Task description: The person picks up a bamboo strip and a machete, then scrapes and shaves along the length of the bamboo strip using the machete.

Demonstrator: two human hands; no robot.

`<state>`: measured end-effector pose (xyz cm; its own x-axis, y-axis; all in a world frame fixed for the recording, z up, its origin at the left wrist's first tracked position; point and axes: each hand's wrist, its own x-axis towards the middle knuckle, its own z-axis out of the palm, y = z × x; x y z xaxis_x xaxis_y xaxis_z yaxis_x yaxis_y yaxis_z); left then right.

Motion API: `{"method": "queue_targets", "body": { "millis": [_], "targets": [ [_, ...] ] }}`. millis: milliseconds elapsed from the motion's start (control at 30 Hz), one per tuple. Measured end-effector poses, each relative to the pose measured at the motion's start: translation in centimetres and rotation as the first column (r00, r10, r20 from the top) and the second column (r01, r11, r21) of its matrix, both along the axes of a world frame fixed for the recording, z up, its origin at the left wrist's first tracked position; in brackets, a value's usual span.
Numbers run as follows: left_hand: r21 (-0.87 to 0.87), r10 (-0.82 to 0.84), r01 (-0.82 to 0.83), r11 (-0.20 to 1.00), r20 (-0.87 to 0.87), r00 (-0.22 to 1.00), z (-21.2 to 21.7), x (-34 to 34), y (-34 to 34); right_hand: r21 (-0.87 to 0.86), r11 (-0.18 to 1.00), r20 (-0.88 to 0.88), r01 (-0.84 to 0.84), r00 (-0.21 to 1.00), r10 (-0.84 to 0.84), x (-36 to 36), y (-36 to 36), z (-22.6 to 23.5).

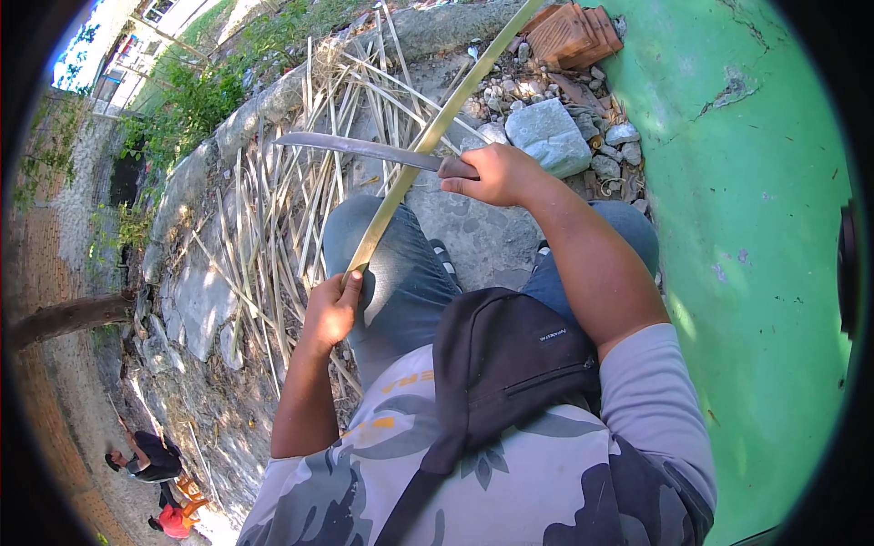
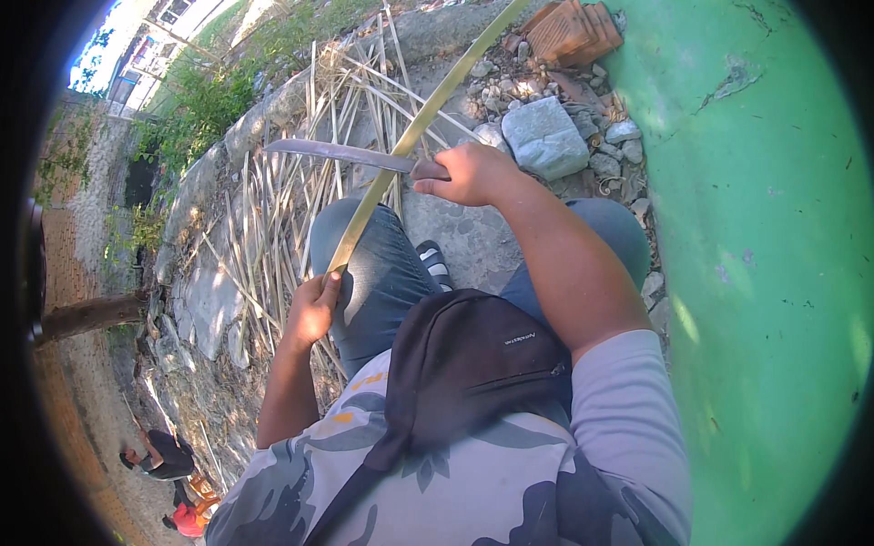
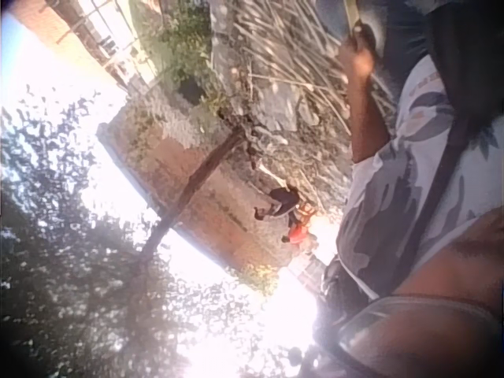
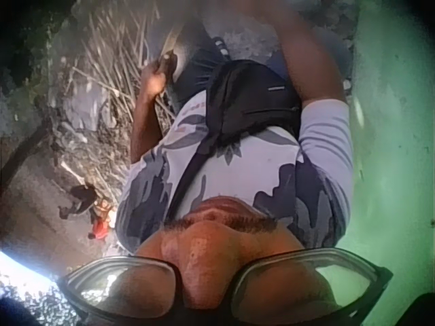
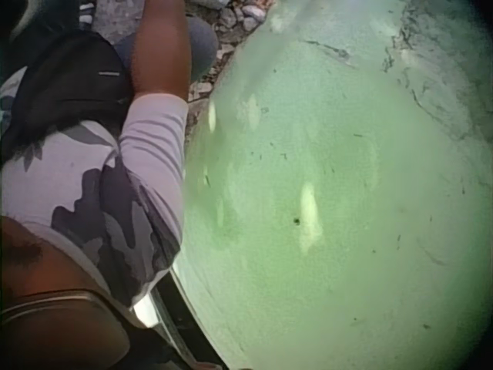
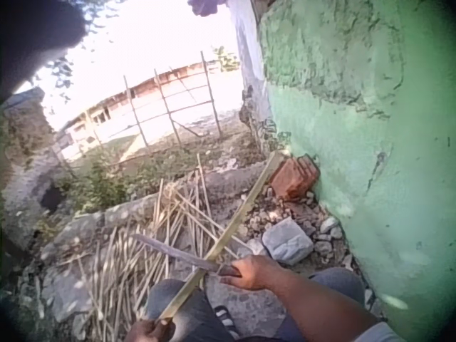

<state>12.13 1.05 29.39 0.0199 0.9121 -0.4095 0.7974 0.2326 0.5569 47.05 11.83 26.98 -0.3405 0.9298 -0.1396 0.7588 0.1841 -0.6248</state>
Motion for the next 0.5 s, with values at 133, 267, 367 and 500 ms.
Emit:
{"method": "queue_targets", "body": {
  "millis": [133,267,367,500],
  "targets": [
    [0.01,0.008,-0.008,1.0,0.022,1.0,0.0,-0.1,-0.1,-0.025,1.0,0.034,0.001,0.999,0.0,-0.2,0.1,0.4],
    [0.011,0.007,-0.007,1.0,0.013,1.0,0.1,0.0,-0.1,-0.02,0.999,0.035,0.03,0.999,-0.029,-0.2,0.1,0.6],
    [0.007,0.013,-0.013,1.0,0.017,1.0,0.3,0.2,-0.1,0.011,0.996,0.04,0.089,0.995,-0.089,-0.3,-0.2,1.1],
    [0.062,-0.008,0.008,0.998,0.007,1.0,0.3,0.0,-0.5,0.062,0.998,0.068,0.002,0.998,-0.006,-1.2,-0.9,0.8]
  ]
}}
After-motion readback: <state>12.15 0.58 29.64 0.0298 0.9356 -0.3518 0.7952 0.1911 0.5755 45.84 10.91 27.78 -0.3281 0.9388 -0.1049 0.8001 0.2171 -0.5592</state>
